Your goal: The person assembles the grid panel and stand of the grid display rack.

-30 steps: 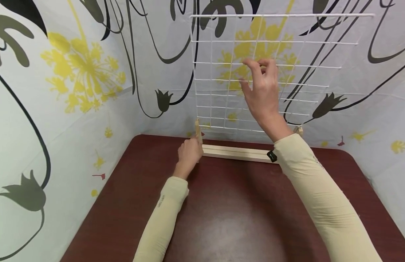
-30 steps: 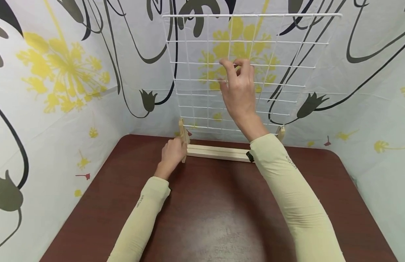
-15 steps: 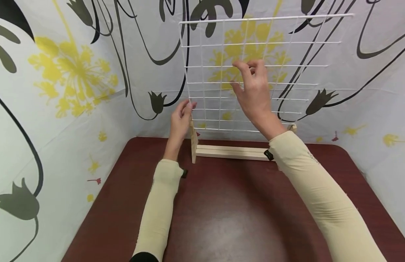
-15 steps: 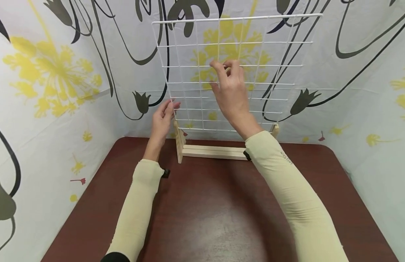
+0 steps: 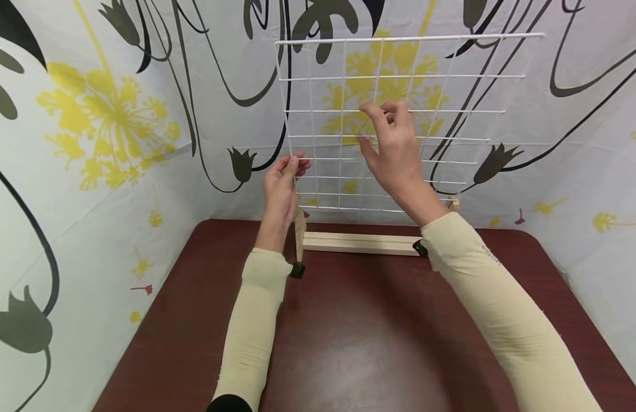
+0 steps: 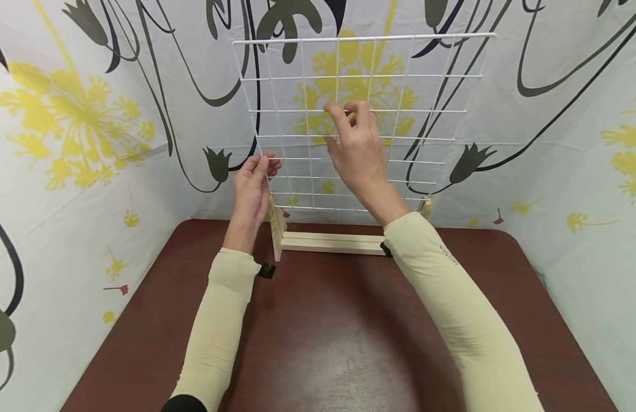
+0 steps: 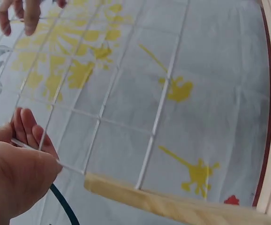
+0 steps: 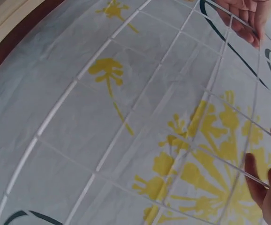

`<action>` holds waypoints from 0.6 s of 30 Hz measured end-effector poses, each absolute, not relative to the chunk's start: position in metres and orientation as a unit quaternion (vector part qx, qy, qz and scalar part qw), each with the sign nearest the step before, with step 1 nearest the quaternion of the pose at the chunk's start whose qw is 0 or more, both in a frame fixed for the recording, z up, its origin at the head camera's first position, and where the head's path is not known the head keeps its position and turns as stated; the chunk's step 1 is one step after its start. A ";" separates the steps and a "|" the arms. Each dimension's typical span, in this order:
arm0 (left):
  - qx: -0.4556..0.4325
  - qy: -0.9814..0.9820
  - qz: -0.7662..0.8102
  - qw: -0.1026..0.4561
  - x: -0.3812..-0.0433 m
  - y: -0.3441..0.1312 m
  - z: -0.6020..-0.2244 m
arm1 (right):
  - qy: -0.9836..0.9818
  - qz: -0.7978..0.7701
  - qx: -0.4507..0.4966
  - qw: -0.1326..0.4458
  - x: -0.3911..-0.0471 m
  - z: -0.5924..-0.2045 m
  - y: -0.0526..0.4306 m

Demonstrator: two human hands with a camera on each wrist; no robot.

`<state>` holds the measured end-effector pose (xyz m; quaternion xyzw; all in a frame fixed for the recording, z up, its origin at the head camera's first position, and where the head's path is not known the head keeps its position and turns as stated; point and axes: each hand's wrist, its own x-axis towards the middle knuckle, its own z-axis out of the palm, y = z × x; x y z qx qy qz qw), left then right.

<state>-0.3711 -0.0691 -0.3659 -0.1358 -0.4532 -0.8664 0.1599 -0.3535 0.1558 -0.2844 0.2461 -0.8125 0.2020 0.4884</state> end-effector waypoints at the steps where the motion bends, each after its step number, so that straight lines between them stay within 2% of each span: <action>1: -0.136 -0.447 -0.869 0.159 -0.370 -0.068 -0.366 | -0.816 0.199 0.244 0.484 -0.352 -0.284 0.157; 5: -0.136 -0.436 -0.875 0.162 -0.369 -0.067 -0.365 | -0.827 0.155 0.216 0.496 -0.342 -0.285 0.162; 9: -0.132 -0.432 -0.877 0.161 -0.370 -0.068 -0.366 | -0.780 0.160 0.178 0.578 -0.335 -0.292 0.173; 13: -0.134 -0.429 -0.879 0.158 -0.370 -0.068 -0.367 | -0.698 0.259 0.103 0.660 -0.333 -0.298 0.194; 15: -0.135 -0.427 -0.880 0.157 -0.370 -0.068 -0.367 | -0.668 0.323 0.058 0.668 -0.330 -0.297 0.206; 18: -0.136 -0.433 -0.877 0.155 -0.371 -0.067 -0.365 | -0.649 0.416 0.016 0.636 -0.318 -0.291 0.221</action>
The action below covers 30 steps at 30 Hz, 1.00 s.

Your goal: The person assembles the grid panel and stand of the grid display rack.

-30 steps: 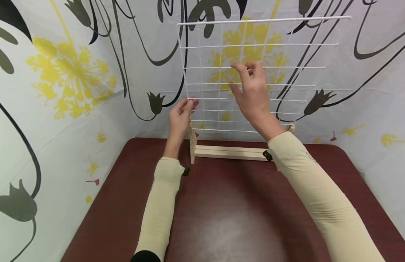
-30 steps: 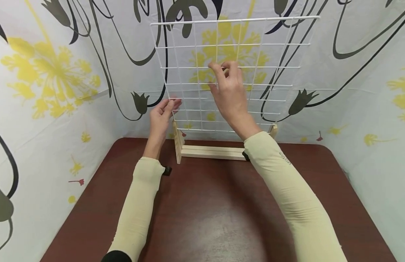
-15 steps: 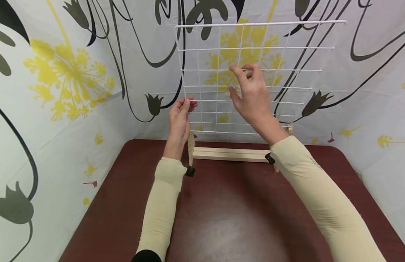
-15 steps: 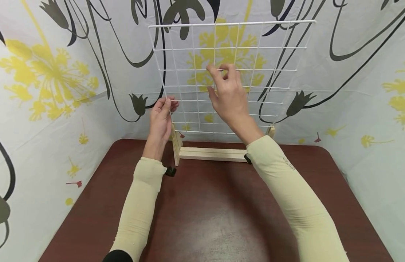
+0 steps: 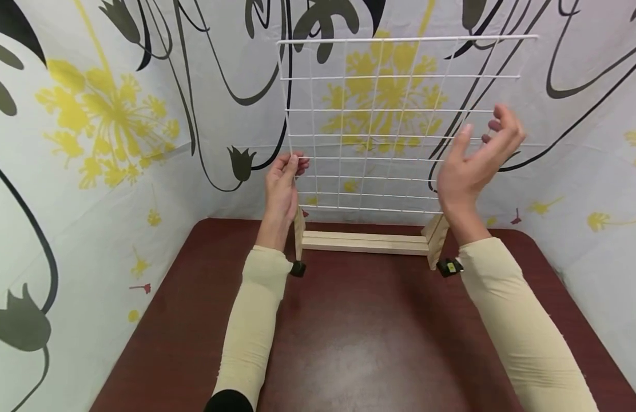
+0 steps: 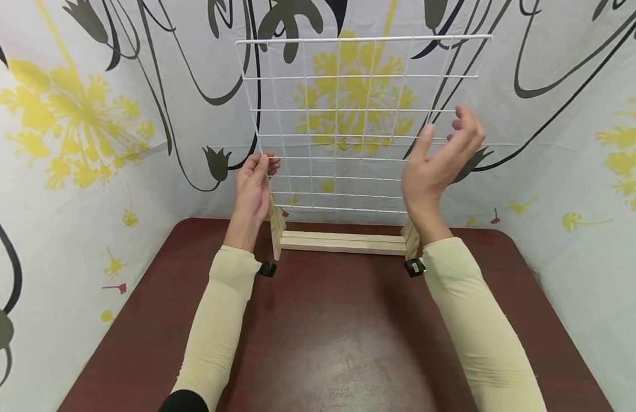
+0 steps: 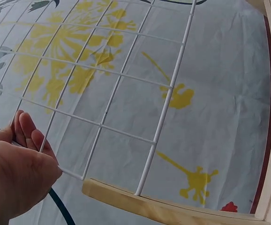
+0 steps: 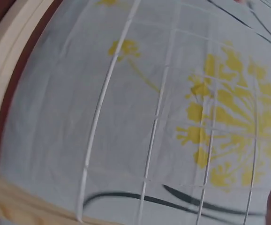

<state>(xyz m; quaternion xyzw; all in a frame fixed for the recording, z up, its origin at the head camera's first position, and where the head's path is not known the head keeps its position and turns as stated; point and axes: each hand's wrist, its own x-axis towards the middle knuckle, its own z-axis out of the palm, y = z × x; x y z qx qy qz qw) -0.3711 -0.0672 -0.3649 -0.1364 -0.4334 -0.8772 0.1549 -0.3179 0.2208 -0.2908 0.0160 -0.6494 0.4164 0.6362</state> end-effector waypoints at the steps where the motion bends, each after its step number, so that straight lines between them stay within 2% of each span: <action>1: -0.137 -0.437 -0.875 0.154 -0.371 -0.067 -0.365 | -0.648 0.438 0.006 0.624 -0.314 -0.289 0.224; 9: -0.132 -0.452 -0.868 0.157 -0.374 -0.066 -0.366 | -0.633 0.573 -0.096 0.512 -0.309 -0.274 0.245; 13: -0.133 -0.452 -0.868 0.156 -0.373 -0.066 -0.367 | -0.574 0.697 -0.074 0.424 -0.318 -0.279 0.259; 16: -0.136 -0.455 -0.867 0.151 -0.373 -0.066 -0.367 | -0.530 0.750 -0.043 0.392 -0.322 -0.284 0.268; 24: -0.135 -0.500 -0.842 0.151 -0.375 -0.072 -0.368 | -0.522 0.755 -0.028 0.395 -0.324 -0.290 0.274; 30: -0.128 -0.630 -0.733 0.223 -0.374 -0.079 -0.369 | -0.520 0.754 -0.011 0.401 -0.325 -0.294 0.275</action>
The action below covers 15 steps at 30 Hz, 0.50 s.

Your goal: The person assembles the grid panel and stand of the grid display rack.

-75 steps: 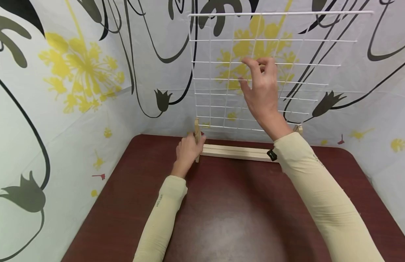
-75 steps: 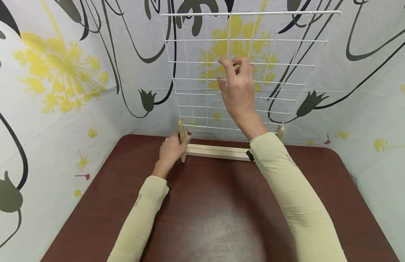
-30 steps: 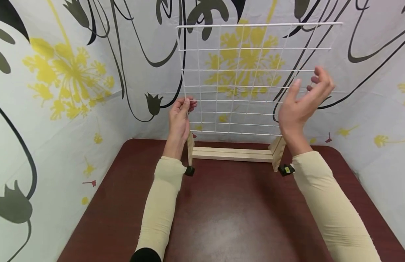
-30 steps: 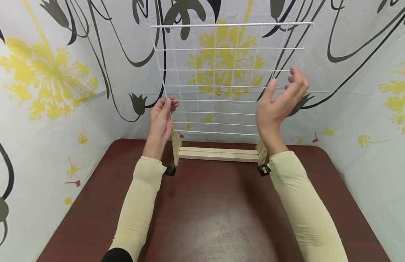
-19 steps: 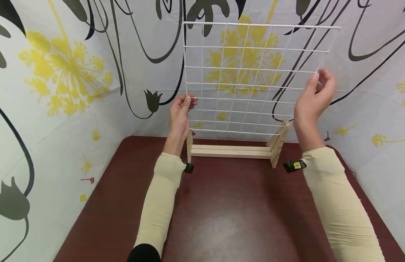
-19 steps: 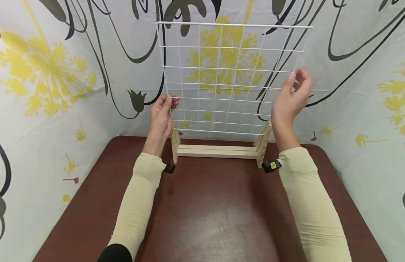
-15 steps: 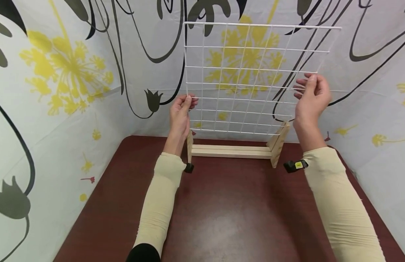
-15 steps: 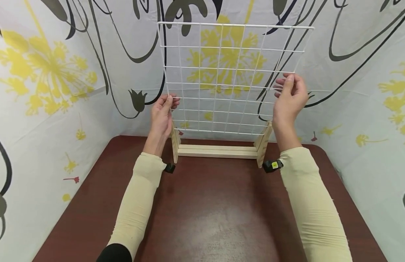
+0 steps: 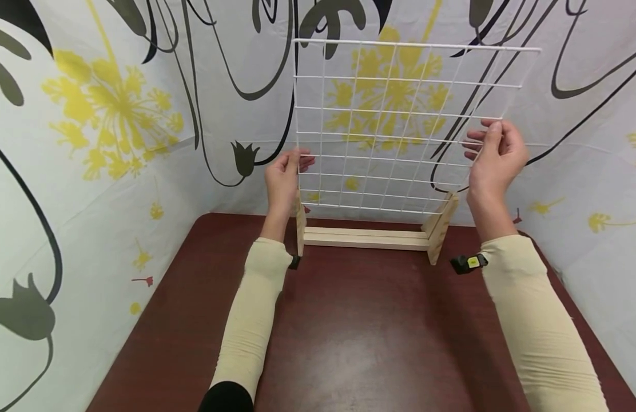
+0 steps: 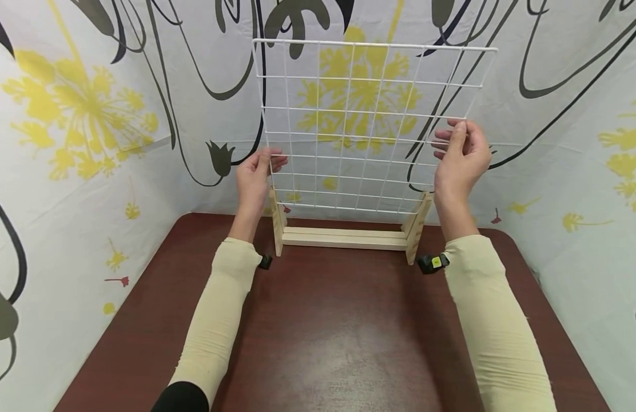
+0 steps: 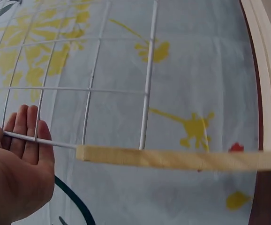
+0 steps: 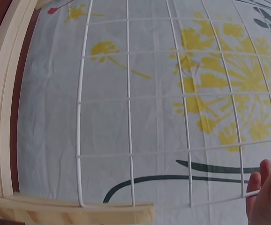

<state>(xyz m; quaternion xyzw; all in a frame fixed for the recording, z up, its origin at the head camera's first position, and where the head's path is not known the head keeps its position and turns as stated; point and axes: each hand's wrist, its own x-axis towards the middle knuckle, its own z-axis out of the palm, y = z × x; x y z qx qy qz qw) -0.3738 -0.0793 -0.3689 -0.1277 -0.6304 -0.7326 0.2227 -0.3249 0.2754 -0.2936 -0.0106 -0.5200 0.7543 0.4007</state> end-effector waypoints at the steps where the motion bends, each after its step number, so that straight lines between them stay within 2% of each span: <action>1: -0.128 -0.652 -0.708 0.238 -0.374 -0.080 -0.369 | -0.522 0.754 -0.008 0.399 -0.325 -0.294 0.277; 4: -0.121 -0.701 -0.646 0.275 -0.374 -0.080 -0.369 | -0.536 0.752 -0.002 0.383 -0.325 -0.296 0.281; 7: -0.109 -0.729 -0.610 0.289 -0.374 -0.081 -0.374 | -0.560 0.743 0.002 0.366 -0.326 -0.298 0.285; 15: -0.099 -0.703 -0.638 0.297 -0.373 -0.085 -0.399 | -0.607 0.712 0.019 0.352 -0.330 -0.311 0.287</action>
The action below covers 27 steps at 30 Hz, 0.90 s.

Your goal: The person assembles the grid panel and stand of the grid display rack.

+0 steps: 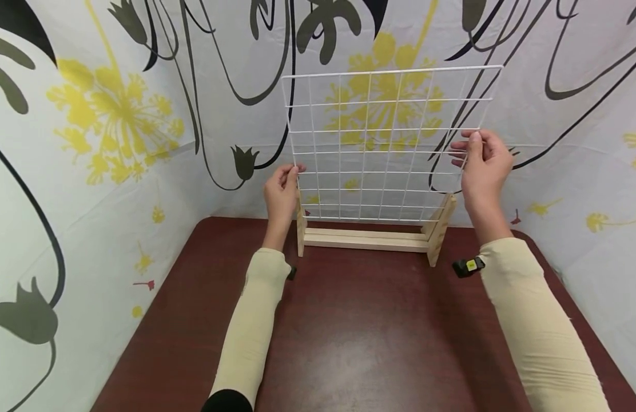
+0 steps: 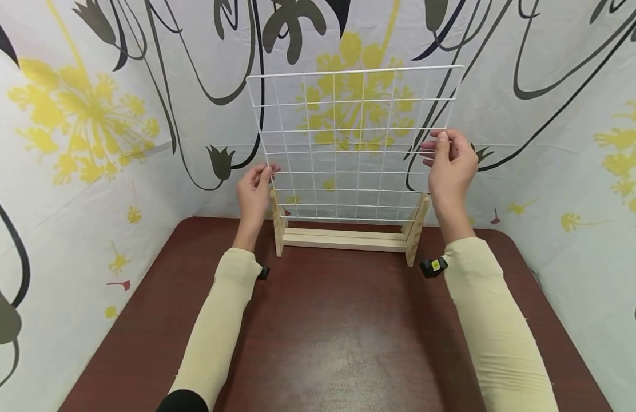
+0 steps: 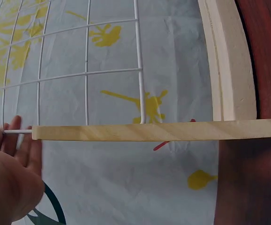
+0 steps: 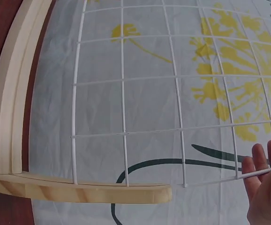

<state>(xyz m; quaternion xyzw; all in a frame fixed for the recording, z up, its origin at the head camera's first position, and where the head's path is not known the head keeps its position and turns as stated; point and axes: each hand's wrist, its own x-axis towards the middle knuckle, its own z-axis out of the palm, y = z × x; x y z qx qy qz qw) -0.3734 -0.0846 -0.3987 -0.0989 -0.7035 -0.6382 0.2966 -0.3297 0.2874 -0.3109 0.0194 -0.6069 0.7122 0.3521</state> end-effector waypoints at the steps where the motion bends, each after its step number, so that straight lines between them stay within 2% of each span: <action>1: -0.104 -0.693 -0.648 0.299 -0.374 -0.085 -0.401 | -0.609 0.710 0.022 0.353 -0.330 -0.313 0.287; 6: -0.116 -0.681 -0.652 0.312 -0.375 -0.086 -0.406 | -0.609 0.711 0.022 0.352 -0.331 -0.321 0.288; 18: -0.105 -0.699 -0.647 0.284 -0.370 -0.091 -0.430 | -0.654 0.678 -0.002 0.336 -0.330 -0.353 0.290; 27: -0.102 -0.688 -0.665 0.271 -0.371 -0.087 -0.437 | -0.691 0.627 -0.025 0.358 -0.327 -0.367 0.291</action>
